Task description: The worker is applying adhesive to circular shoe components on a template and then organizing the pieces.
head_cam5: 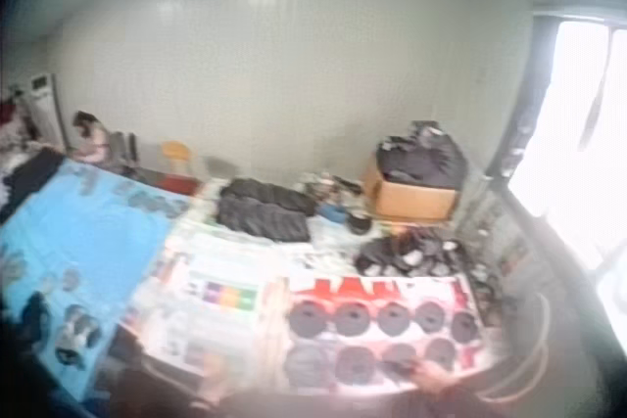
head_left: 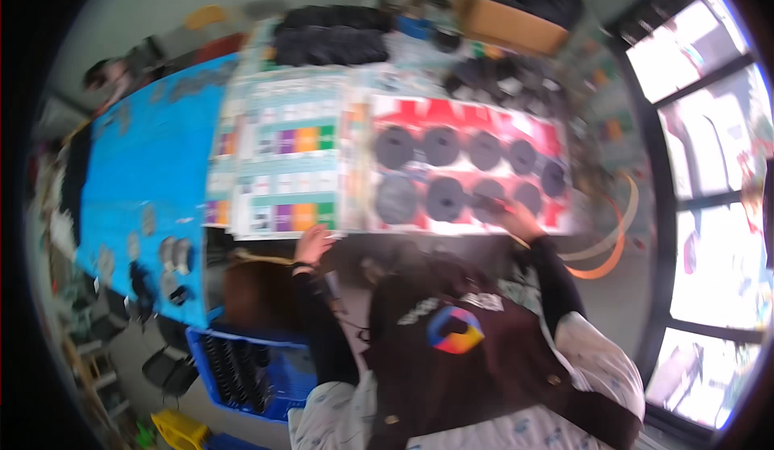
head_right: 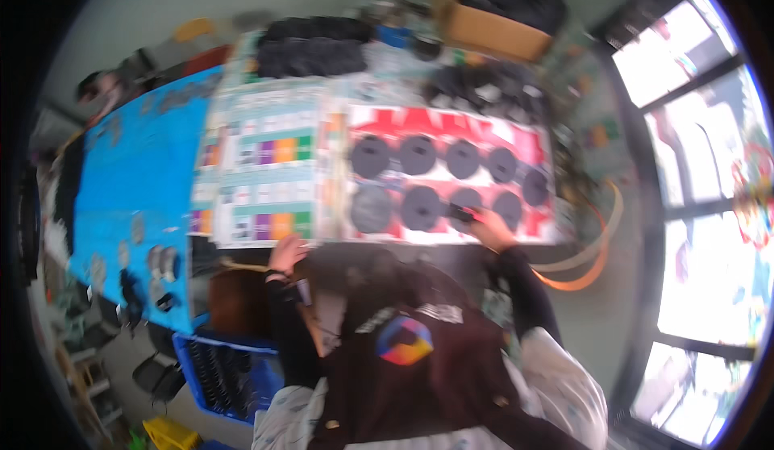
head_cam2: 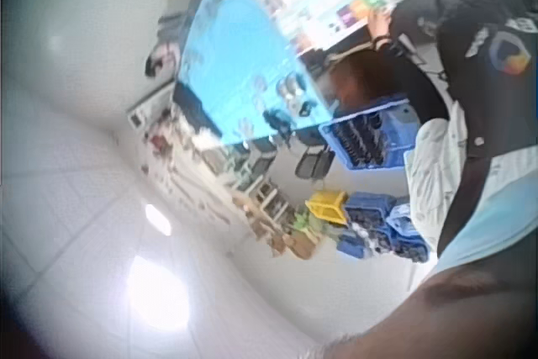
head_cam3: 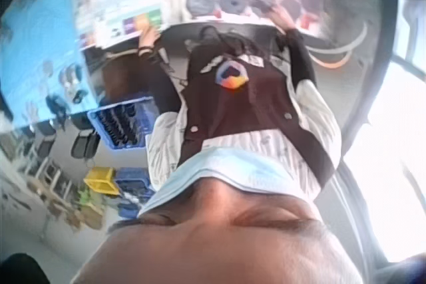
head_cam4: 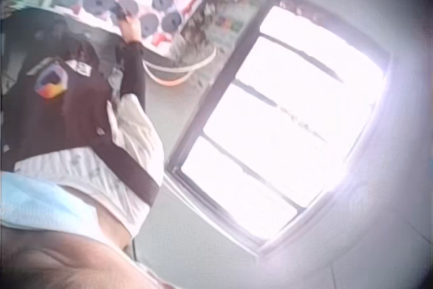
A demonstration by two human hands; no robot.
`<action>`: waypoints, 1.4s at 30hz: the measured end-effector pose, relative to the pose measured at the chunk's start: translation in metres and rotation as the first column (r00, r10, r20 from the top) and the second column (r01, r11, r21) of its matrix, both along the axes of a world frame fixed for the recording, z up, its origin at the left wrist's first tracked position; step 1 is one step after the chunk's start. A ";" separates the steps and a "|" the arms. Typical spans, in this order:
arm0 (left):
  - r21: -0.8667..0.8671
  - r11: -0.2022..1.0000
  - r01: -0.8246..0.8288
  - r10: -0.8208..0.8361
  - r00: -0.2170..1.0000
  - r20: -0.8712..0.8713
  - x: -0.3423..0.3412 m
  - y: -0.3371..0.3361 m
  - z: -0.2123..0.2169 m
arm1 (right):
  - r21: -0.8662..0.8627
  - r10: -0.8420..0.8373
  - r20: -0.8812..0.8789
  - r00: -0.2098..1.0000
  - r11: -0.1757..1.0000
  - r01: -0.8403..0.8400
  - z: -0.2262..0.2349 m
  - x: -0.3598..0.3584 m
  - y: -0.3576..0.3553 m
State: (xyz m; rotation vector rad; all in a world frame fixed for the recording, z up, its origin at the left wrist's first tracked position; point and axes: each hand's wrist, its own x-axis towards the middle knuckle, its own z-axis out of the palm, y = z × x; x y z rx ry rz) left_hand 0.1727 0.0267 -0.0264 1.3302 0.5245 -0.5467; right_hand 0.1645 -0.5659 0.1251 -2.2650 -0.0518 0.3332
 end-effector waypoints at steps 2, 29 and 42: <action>0.133 0.991 -0.010 0.020 0.997 -0.072 -0.047 -0.023 0.027 | 0.015 -0.015 -0.212 0.977 1.000 0.018 0.028 0.015 0.024; 0.258 0.915 -0.311 0.360 0.918 -0.168 -0.255 -0.164 0.045 | -0.105 0.153 -0.057 0.987 0.982 -0.159 0.012 0.052 0.015; 0.193 0.939 -0.283 0.308 0.945 -0.111 -0.221 -0.125 0.028 | -0.064 -0.200 -0.114 0.973 0.979 0.194 0.025 0.017 0.018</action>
